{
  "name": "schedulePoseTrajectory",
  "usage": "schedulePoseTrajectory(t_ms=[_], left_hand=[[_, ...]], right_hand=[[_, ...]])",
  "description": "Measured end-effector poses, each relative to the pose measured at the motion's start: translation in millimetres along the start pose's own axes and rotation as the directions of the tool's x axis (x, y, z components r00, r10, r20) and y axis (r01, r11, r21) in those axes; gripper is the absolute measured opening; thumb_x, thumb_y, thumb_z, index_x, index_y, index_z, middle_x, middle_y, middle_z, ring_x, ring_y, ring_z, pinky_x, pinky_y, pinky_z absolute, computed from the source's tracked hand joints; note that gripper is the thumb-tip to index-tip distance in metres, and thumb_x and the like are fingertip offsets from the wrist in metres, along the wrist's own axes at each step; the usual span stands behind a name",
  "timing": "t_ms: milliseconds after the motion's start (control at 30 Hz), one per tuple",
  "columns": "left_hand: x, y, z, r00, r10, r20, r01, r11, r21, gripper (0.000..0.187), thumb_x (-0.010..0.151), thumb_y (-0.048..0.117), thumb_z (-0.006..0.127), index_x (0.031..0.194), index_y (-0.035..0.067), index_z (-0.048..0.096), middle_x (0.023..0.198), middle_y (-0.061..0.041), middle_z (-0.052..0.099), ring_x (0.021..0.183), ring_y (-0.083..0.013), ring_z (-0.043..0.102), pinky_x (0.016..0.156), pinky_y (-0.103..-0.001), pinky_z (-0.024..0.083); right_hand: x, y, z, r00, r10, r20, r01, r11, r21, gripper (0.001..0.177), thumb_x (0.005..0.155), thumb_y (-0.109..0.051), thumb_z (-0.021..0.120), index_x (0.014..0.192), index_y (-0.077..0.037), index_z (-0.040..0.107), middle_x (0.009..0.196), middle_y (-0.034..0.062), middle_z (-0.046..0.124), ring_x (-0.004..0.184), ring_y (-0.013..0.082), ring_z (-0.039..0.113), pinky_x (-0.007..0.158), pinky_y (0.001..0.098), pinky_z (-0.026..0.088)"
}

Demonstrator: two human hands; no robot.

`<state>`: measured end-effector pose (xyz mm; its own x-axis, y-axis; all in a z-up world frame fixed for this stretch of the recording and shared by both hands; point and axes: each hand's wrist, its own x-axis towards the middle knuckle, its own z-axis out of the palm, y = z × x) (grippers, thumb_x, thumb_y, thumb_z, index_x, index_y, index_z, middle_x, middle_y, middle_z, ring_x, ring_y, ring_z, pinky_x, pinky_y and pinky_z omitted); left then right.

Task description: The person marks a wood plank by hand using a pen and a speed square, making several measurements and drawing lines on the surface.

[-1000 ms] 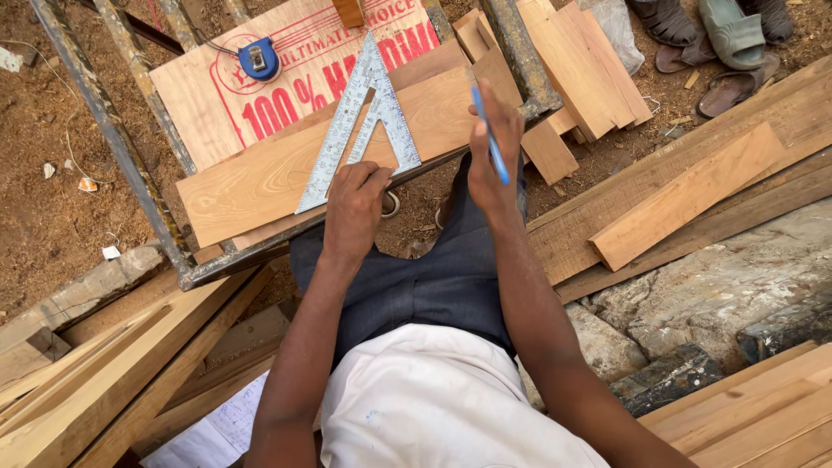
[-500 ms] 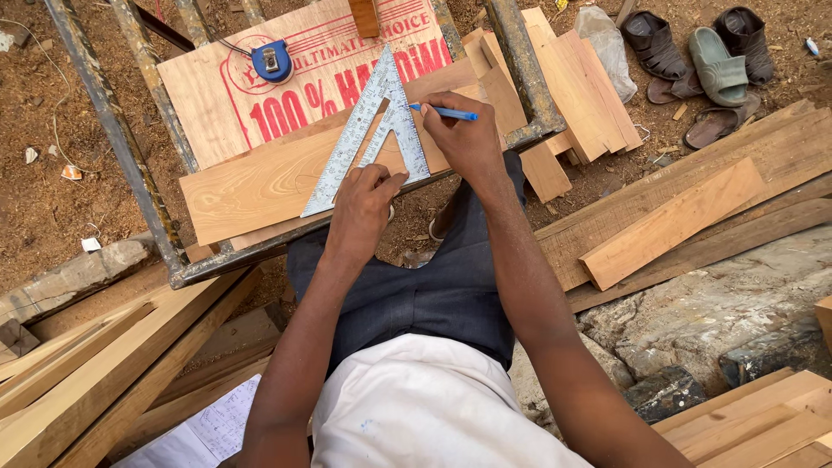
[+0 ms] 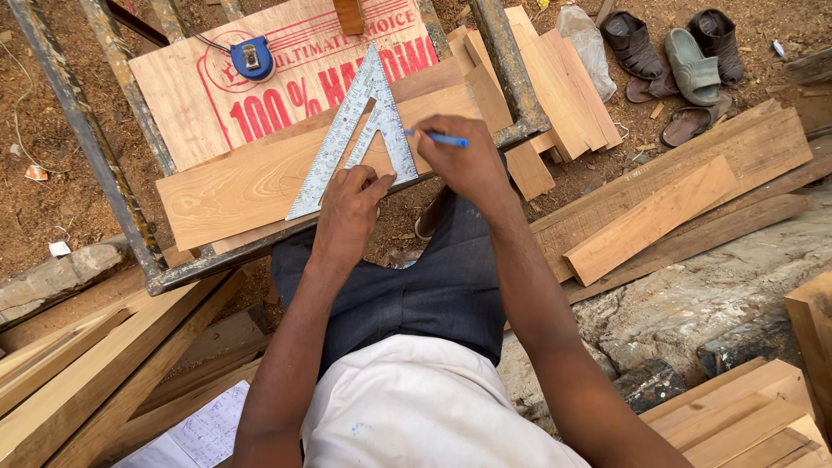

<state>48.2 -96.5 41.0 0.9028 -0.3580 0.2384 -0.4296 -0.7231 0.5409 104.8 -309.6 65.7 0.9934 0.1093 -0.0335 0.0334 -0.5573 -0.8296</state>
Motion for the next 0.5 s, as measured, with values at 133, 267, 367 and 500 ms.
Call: schedulePoseTrajectory(t_ms=[133, 267, 367, 500], left_hand=[[-1.1, 2.4, 0.4, 1.0, -0.003, 0.004, 0.003, 1.0, -0.004, 0.037, 0.088, -0.007, 0.066, 0.12, 0.007, 0.077, 0.101, -0.006, 0.062, 0.098, -0.025, 0.06, 0.088, -0.042, 0.049], [0.7, 6.7, 2.7, 1.0, 0.011, -0.001, -0.011, 1.0, 0.017, 0.036, 0.089, -0.006, 0.066, 0.122, 0.004, 0.076, 0.104, -0.006, 0.063, 0.1, -0.0239, 0.059, 0.091, -0.041, 0.047], [4.0, 14.7, 9.8, 0.999, 0.027, -0.022, -0.027, 0.999, 0.023, 0.038, 0.088, -0.006, 0.066, 0.123, 0.004, 0.076, 0.107, -0.006, 0.064, 0.102, -0.0244, 0.059, 0.092, -0.04, 0.047], [19.4, 29.0, 24.1, 1.0, 0.027, 0.001, -0.027, 0.999, 0.02, 0.037, 0.088, -0.005, 0.067, 0.122, 0.004, 0.076, 0.106, -0.006, 0.064, 0.101, -0.0246, 0.058, 0.092, -0.041, 0.047]], right_hand=[[-61.9, 2.4, -22.9, 0.98, 0.09, 0.179, -0.083, 0.996, -0.046, 0.019, 0.093, -0.019, 0.07, 0.103, -0.006, 0.08, 0.092, 0.0102, 0.08, 0.072, 0.0166, 0.075, 0.065, 0.0281, 0.059], [-107.7, 25.5, -27.5, 0.997, 0.075, -0.03, -0.07, 0.989, 0.129, 0.016, 0.095, -0.014, 0.072, 0.105, -0.003, 0.078, 0.098, 0.0112, 0.08, 0.089, 0.017, 0.077, 0.075, 0.0279, 0.06], [-127.4, 44.6, -21.5, 0.975, 0.197, -0.102, -0.164, 0.95, 0.265, 0.016, 0.098, -0.011, 0.069, 0.109, -0.003, 0.077, 0.098, 0.0108, 0.08, 0.092, 0.0158, 0.078, 0.078, 0.0276, 0.061], [-140.5, 56.5, -17.4, 0.952, 0.246, -0.18, -0.176, 0.926, 0.335, 0.015, 0.099, -0.009, 0.068, 0.109, -0.002, 0.076, 0.099, 0.0115, 0.079, 0.094, 0.0158, 0.077, 0.081, 0.0281, 0.061]])
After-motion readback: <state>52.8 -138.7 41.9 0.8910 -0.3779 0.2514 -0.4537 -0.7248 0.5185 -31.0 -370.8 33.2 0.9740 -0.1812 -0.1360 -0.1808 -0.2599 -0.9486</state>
